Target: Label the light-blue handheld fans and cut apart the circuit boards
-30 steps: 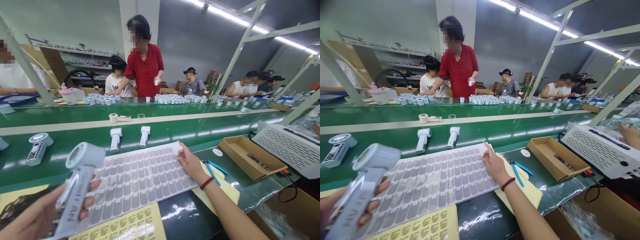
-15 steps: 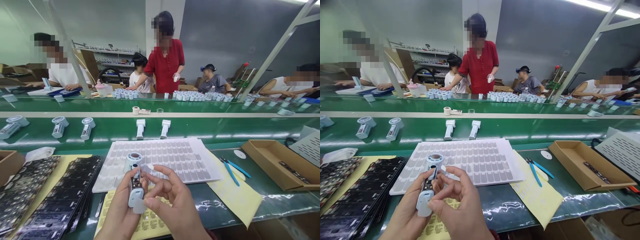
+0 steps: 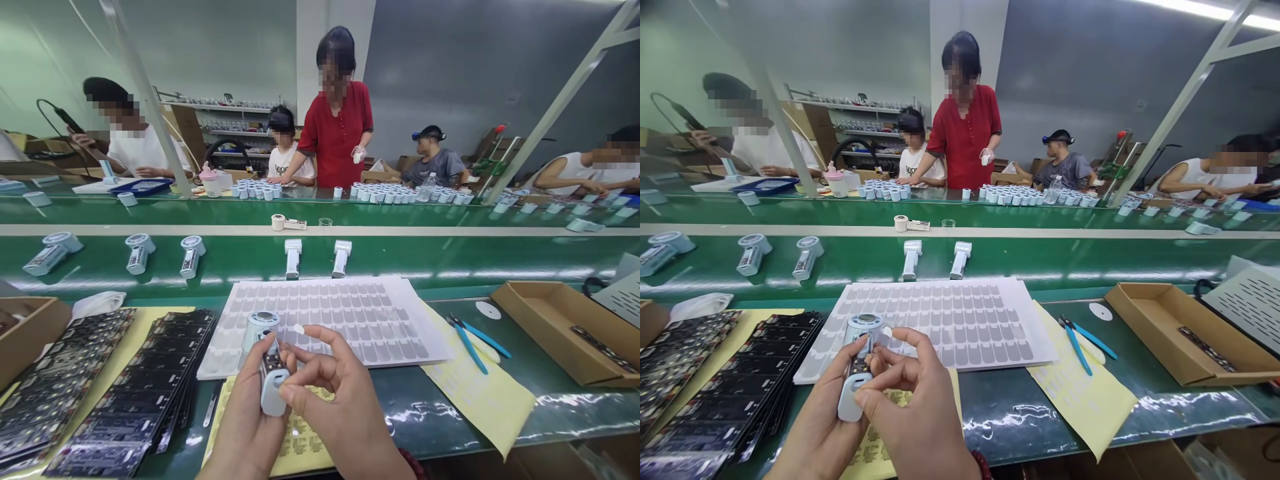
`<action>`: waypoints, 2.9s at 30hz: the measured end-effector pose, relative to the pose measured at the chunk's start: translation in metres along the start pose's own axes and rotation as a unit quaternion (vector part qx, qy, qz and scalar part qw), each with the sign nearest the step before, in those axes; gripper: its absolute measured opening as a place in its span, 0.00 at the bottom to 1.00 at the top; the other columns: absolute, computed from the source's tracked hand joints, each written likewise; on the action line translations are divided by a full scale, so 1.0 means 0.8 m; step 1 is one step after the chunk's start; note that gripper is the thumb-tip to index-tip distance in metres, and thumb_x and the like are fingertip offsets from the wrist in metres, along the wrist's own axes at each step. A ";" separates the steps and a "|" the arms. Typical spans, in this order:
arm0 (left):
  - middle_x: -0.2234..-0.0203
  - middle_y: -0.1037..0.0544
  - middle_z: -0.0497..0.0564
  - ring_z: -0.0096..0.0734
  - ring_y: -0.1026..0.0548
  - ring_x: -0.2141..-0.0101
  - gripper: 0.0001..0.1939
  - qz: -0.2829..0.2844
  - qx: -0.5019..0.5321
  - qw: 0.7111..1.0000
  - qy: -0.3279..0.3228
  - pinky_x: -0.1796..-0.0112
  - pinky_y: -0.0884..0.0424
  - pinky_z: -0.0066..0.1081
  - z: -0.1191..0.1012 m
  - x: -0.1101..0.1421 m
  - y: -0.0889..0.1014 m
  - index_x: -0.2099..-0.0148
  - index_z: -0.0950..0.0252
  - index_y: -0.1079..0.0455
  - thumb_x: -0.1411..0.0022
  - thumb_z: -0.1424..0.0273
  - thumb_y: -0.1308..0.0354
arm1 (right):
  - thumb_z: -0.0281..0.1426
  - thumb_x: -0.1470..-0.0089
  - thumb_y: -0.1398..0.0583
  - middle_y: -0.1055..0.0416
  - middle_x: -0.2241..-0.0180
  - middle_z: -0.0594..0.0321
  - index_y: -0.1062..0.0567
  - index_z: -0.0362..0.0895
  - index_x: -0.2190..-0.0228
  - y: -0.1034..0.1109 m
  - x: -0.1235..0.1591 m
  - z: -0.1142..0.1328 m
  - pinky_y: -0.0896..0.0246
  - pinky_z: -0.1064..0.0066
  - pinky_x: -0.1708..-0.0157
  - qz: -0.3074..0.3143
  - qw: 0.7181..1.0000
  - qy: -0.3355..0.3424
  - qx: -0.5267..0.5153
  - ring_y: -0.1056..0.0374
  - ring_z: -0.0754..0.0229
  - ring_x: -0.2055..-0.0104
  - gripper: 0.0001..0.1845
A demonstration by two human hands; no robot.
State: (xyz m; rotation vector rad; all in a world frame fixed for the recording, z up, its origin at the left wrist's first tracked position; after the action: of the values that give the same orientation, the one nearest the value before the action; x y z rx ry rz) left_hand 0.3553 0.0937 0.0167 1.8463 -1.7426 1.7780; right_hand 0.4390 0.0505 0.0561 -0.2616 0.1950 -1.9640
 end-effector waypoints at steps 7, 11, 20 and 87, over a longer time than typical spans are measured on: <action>0.79 0.32 0.48 0.21 0.29 0.82 0.11 0.011 0.007 1.000 -0.002 0.81 0.27 0.20 0.000 -0.002 0.001 0.70 0.69 0.34 0.33 0.78 0.48 | 0.23 0.59 0.33 0.18 0.70 0.65 0.30 0.45 0.51 0.000 -0.004 0.000 0.39 0.52 0.39 0.009 1.000 -0.005 0.025 0.28 0.49 0.43 0.30; 0.78 0.31 0.48 0.21 0.29 0.82 0.09 0.015 0.020 1.000 0.002 0.81 0.27 0.20 0.003 -0.002 -0.001 0.68 0.69 0.34 0.33 0.78 0.47 | 0.24 0.58 0.32 0.18 0.68 0.63 0.29 0.45 0.52 0.002 -0.005 0.002 0.37 0.54 0.41 0.011 0.999 -0.003 0.038 0.28 0.48 0.43 0.30; 0.77 0.29 0.48 0.20 0.27 0.82 0.11 -0.010 0.052 0.996 0.068 0.79 0.26 0.18 0.025 0.014 0.000 0.65 0.69 0.33 0.29 0.74 0.52 | 0.26 0.56 0.30 0.23 0.60 0.64 0.35 0.55 0.40 0.009 0.013 0.027 0.27 0.61 0.51 -0.046 0.960 0.220 0.169 0.24 0.51 0.50 0.43; 0.62 0.17 0.58 0.35 0.19 0.67 0.12 0.120 -0.442 0.872 -0.172 0.70 0.22 0.26 -0.117 -0.122 -0.118 0.60 0.67 0.22 0.44 0.85 0.38 | 0.27 0.36 0.47 0.25 0.46 0.45 0.35 0.40 0.40 0.222 -0.065 0.055 0.31 0.53 0.50 -0.232 0.777 0.062 0.582 0.29 0.45 0.44 0.23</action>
State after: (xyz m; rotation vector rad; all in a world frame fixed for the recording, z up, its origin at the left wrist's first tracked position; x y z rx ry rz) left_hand 0.3877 0.2538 0.0384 1.5856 -2.3981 0.4461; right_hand 0.6282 0.0276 0.0484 0.7016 -1.0923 -2.1990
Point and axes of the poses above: each hand's wrist, its own x-axis away from the middle knuckle, its own y-axis out of the back of the hand, z = x × y, the point moved 10 cm from there along -x, towards the middle knuckle
